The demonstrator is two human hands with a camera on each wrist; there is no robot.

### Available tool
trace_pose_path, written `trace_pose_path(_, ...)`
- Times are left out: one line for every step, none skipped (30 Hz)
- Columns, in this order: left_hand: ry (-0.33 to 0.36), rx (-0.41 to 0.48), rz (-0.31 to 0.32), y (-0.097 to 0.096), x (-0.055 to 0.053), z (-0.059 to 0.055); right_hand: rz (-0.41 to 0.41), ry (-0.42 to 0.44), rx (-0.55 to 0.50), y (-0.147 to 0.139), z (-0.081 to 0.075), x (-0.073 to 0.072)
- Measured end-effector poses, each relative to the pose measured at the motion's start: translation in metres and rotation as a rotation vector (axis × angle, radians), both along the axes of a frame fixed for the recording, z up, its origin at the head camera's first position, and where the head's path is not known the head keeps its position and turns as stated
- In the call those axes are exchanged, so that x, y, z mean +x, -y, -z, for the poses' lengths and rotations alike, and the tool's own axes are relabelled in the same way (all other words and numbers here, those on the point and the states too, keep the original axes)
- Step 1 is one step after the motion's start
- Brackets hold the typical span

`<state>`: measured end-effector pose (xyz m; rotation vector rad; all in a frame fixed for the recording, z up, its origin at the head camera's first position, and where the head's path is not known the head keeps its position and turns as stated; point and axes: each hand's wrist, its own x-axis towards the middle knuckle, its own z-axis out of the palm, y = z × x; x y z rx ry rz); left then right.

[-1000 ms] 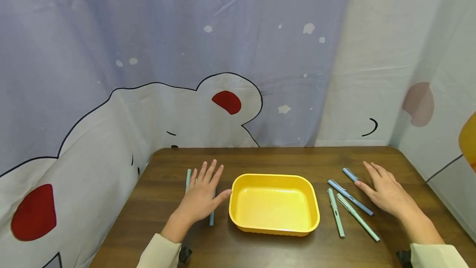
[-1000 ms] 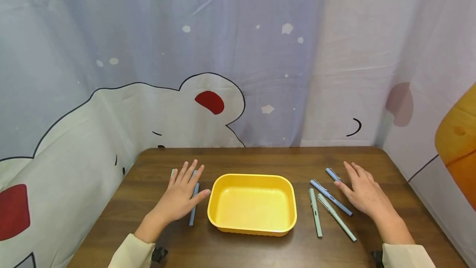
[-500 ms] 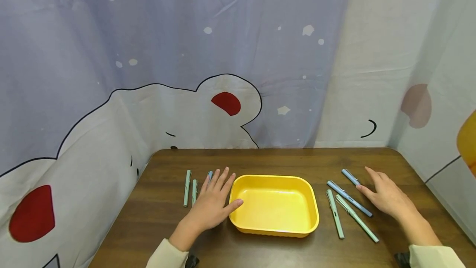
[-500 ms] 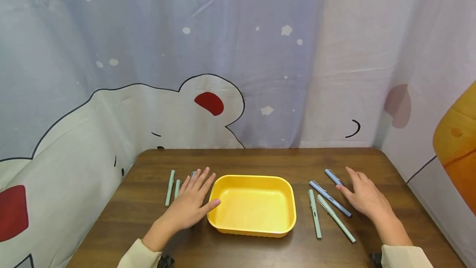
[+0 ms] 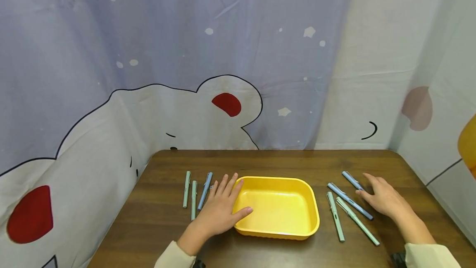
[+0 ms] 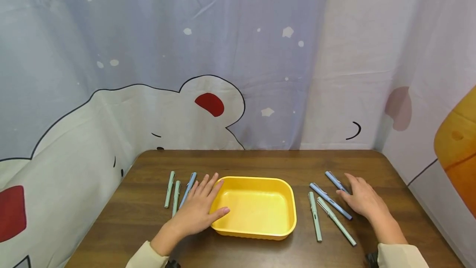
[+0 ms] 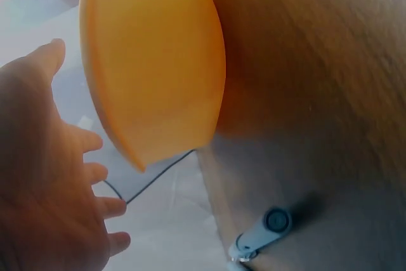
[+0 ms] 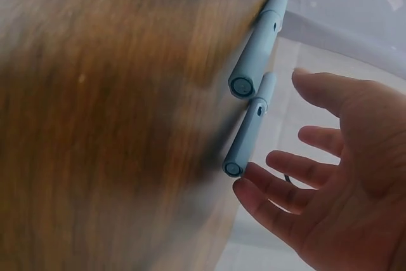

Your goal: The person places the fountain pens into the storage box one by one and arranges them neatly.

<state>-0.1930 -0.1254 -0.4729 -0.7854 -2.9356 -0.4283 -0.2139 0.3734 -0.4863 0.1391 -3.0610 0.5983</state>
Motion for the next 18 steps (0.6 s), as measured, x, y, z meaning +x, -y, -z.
trace_pose_path(0.007, 0.000, 0.003, -0.002, 0.000, 0.000, 0.000, 0.004, 0.001, 0.000, 0.000, -0.001)
trace_pose_path(0.014, 0.001, 0.007, -0.003, 0.000, 0.000, 0.001, 0.009, 0.002, -0.001, 0.001, -0.001)
trace_pose_path(0.019, 0.002, 0.013, -0.005, 0.001, 0.001, -0.001, 0.012, 0.002, -0.001, 0.001, -0.002)
trace_pose_path(0.024, -0.001, 0.017, -0.006, 0.001, 0.001, -0.002, 0.018, 0.005, -0.001, 0.002, -0.003)
trace_pose_path(0.028, -0.008, 0.020, -0.007, 0.001, 0.002, -0.006, 0.020, 0.008, -0.001, 0.002, -0.004)
trace_pose_path(0.032, -0.010, 0.022, -0.008, 0.001, 0.002, -0.009, 0.021, 0.013, -0.001, 0.003, -0.004)
trace_pose_path(0.033, -0.014, 0.024, -0.009, 0.001, 0.003, -0.011, 0.022, 0.019, -0.001, 0.004, -0.005)
trace_pose_path(0.034, -0.016, 0.027, -0.010, 0.002, 0.003, -0.013, 0.021, 0.022, -0.001, 0.004, -0.006)
trace_pose_path(0.037, -0.023, 0.028, -0.011, 0.002, 0.004, -0.014, 0.024, 0.025, 0.000, 0.005, -0.006)
trace_pose_path(0.041, -0.027, 0.029, -0.012, 0.002, 0.005, -0.014, 0.028, 0.028, 0.000, 0.005, -0.007)
trace_pose_path(0.042, -0.030, 0.032, -0.013, 0.003, 0.005, -0.014, 0.029, 0.029, 0.000, 0.005, -0.007)
trace_pose_path(0.046, -0.033, 0.034, -0.014, 0.003, 0.006, -0.011, 0.034, 0.030, 0.001, 0.006, -0.008)
trace_pose_path(0.049, -0.035, 0.037, -0.015, 0.003, 0.007, -0.007, 0.038, 0.030, 0.001, 0.006, -0.008)
trace_pose_path(0.051, -0.039, 0.040, -0.015, 0.004, 0.008, -0.003, 0.043, 0.029, 0.001, 0.006, -0.009)
trace_pose_path(0.052, -0.046, 0.041, -0.016, 0.004, 0.009, 0.002, 0.047, 0.031, 0.001, 0.006, -0.009)
trace_pose_path(0.053, -0.050, 0.042, -0.017, 0.004, 0.010, 0.005, 0.049, 0.032, 0.001, 0.007, -0.010)
trace_pose_path(0.051, -0.055, 0.042, -0.017, 0.003, 0.011, 0.011, 0.052, 0.033, 0.001, 0.007, -0.011)
trace_pose_path(0.051, -0.060, 0.040, -0.018, 0.003, 0.012, 0.018, 0.057, 0.033, 0.001, 0.008, -0.011)
